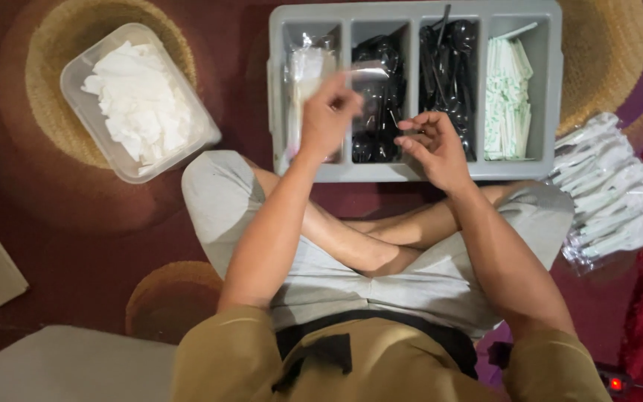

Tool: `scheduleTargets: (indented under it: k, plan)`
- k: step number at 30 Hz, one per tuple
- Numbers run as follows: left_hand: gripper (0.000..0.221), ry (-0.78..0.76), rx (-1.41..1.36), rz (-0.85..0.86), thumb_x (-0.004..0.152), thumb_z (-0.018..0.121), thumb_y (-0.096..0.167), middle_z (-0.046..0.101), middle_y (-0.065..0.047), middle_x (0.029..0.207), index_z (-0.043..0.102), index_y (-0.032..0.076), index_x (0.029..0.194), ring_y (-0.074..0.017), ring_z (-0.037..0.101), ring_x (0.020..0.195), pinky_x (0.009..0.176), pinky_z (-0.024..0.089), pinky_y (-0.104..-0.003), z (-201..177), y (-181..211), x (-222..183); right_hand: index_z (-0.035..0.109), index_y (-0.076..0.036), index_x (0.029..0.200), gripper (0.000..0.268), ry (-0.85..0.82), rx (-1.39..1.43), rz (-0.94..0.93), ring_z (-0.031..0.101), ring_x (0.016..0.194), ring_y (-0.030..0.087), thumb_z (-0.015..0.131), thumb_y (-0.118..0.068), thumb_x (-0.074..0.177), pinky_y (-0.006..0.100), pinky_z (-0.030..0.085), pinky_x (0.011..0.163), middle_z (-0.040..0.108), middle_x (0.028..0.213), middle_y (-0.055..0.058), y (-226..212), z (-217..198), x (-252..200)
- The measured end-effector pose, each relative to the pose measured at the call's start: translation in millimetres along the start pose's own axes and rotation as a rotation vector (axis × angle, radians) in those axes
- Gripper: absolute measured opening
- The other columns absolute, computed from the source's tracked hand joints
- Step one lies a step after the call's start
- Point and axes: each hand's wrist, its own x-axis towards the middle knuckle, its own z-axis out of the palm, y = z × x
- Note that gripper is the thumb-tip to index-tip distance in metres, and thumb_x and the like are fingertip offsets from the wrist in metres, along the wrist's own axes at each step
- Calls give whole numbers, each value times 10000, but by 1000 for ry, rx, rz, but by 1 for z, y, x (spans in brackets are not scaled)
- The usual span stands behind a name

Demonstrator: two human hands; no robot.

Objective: A person sitting on the floor wraps individual plastic forks and spoons in white napkins and organizes them into a grey sorting tray.

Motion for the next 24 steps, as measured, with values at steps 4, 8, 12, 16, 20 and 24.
scheduleTargets:
  k: [4, 8, 12, 16, 20, 24]
  plan:
    - [464, 199, 123, 282, 962, 692, 61, 701, 56, 837, 629, 253, 1380, -86, 628, 771, 734, 567, -225, -29, 0, 7, 454, -51, 1253, 334, -49, -68, -18, 671, 1080, 234, 672, -86, 1002, 381, 591, 1013, 625, 1250, 181, 0, 3, 0]
    - [663, -28, 367, -216, 983, 619, 71, 647, -49, 975, 383, 262, 1573, -182, 611, 882, 897, 550, -327, -38, 2, 10, 493, -40, 1260, 300, -109, -162, -1, 691, 1033, 206, 656, -78, 1012, 333, 576, 979, 655, 1205, 136, -1, 6, -1]
    - [690, 1, 690, -403, 869, 532, 45, 659, -276, 1193, 306, 43, 1521, -471, 640, 1099, 909, 523, -507, -37, -69, 34, 531, -20, 1256, 281, -135, -186, -5, 701, 1013, 193, 662, -54, 1009, 300, 568, 962, 686, 1157, 135, 5, 4, -2]
    - [819, 38, 973, -340, 856, 693, 66, 703, -206, 1170, 287, -22, 1561, -390, 706, 1063, 867, 577, -484, -26, -90, 32, 555, -37, 1239, 264, -183, -205, -7, 672, 1043, 149, 674, -28, 1004, 265, 549, 985, 696, 1144, 123, 10, 2, -3]
    - [167, 100, 1143, -135, 874, 598, 131, 747, -101, 955, 735, 130, 968, -381, 728, 889, 703, 582, -476, -36, -57, 11, 612, -85, 1200, 213, -179, -333, 2, 669, 1061, 116, 703, -103, 1009, 242, 523, 965, 714, 1132, 62, 10, 0, -1]
    - [469, 289, 1097, -180, 857, 779, 523, 753, -168, 1018, 726, 99, 1050, -372, 747, 943, 758, 594, -501, -97, 22, -14, 632, -86, 1195, 160, -181, -369, -16, 682, 1022, 114, 669, -112, 1042, 231, 526, 909, 725, 1137, 67, 17, -5, -2]
